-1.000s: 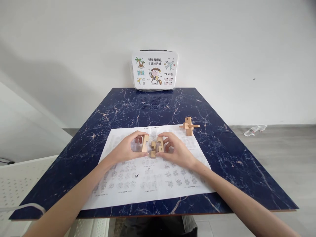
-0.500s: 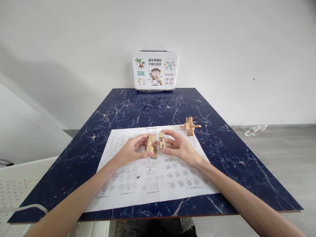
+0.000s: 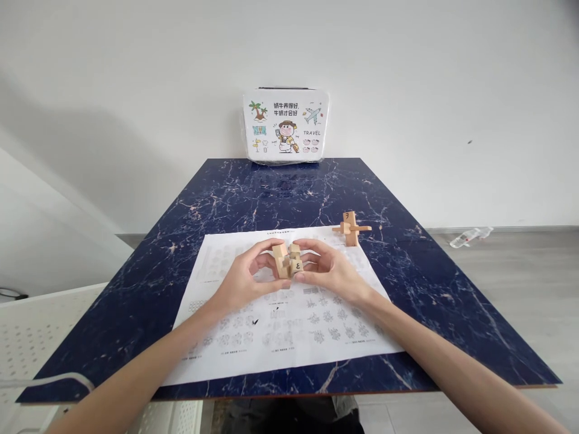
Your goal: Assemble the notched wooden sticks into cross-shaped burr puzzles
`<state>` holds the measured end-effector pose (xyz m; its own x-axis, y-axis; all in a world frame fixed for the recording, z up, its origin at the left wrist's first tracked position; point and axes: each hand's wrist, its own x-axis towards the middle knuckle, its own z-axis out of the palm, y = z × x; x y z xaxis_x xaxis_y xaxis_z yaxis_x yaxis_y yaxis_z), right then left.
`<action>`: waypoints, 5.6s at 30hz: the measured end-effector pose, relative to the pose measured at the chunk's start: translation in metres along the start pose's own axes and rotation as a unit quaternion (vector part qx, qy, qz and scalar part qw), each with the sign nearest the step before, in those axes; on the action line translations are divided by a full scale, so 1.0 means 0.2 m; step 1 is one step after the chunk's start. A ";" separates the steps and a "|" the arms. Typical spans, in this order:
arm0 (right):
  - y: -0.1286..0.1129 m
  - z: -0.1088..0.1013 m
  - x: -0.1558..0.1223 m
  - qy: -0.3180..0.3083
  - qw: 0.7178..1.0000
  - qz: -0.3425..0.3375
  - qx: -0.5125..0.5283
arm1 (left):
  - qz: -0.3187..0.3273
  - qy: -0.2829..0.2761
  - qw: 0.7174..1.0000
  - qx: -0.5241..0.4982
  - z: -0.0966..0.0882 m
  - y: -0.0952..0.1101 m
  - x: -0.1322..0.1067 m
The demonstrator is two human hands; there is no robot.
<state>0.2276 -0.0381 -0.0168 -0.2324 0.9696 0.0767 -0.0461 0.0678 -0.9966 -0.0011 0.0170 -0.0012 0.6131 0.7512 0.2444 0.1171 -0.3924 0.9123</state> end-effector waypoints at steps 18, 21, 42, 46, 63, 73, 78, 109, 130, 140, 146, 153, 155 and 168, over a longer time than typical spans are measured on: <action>0.00 0.01 -0.01 -0.041 0.997 -0.020 0.062 | 0.138 0.031 0.987 0.078 -0.02 0.01 0.00; -0.01 0.00 -0.01 -0.064 0.993 -0.010 0.100 | 0.138 0.024 0.987 0.079 -0.02 0.01 0.00; 0.06 0.02 0.00 0.143 0.923 -0.122 -0.335 | -0.112 0.176 0.944 -0.254 -0.11 -0.06 0.09; 0.09 0.02 0.01 0.157 0.912 -0.115 -0.362 | -0.169 0.156 0.906 -0.354 -0.13 -0.04 0.09; 0.06 0.04 -0.01 0.134 0.936 -0.211 -0.249 | -0.104 0.097 0.987 0.075 -0.10 -0.04 0.03; 0.03 0.06 -0.03 0.108 0.914 -0.285 -0.268 | 0.023 0.091 0.950 0.299 -0.06 -0.09 0.00; 0.02 0.07 -0.05 0.103 0.897 -0.299 -0.308 | 0.079 -0.029 0.983 0.165 -0.03 0.00 -0.02; 0.03 0.06 -0.02 0.132 0.939 -0.187 -0.256 | -0.102 -0.020 0.995 0.005 0.00 0.05 -0.01; 0.03 0.08 -0.04 -0.056 0.978 -0.182 -0.086 | -0.140 -0.129 0.976 -0.103 -0.03 0.03 0.00; 0.03 0.09 -0.05 0.038 0.952 -0.232 -0.194 | -0.142 -0.140 0.968 -0.152 -0.01 0.01 0.01; 0.01 0.08 -0.05 0.092 0.934 -0.259 -0.230 | -0.121 -0.209 0.960 -0.143 -0.03 0.01 0.01; 0.01 0.09 -0.04 0.084 0.958 -0.229 -0.151 | -0.173 -0.190 0.944 -0.206 -0.02 0.02 0.01; 0.02 0.06 -0.03 0.095 0.977 -0.169 -0.087 | -0.177 -0.165 0.950 -0.197 -0.02 0.02 0.01; 0.06 -0.07 0.01 0.115 0.988 -0.052 0.087 | -0.159 -0.166 0.955 -0.186 -0.02 0.00 0.00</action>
<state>0.2398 -0.0317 -0.0289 0.0081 0.9887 0.1499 -0.2292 0.1478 -0.9621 -0.0032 0.0193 0.0002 0.8145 0.5663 -0.1260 0.0912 0.0895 0.9918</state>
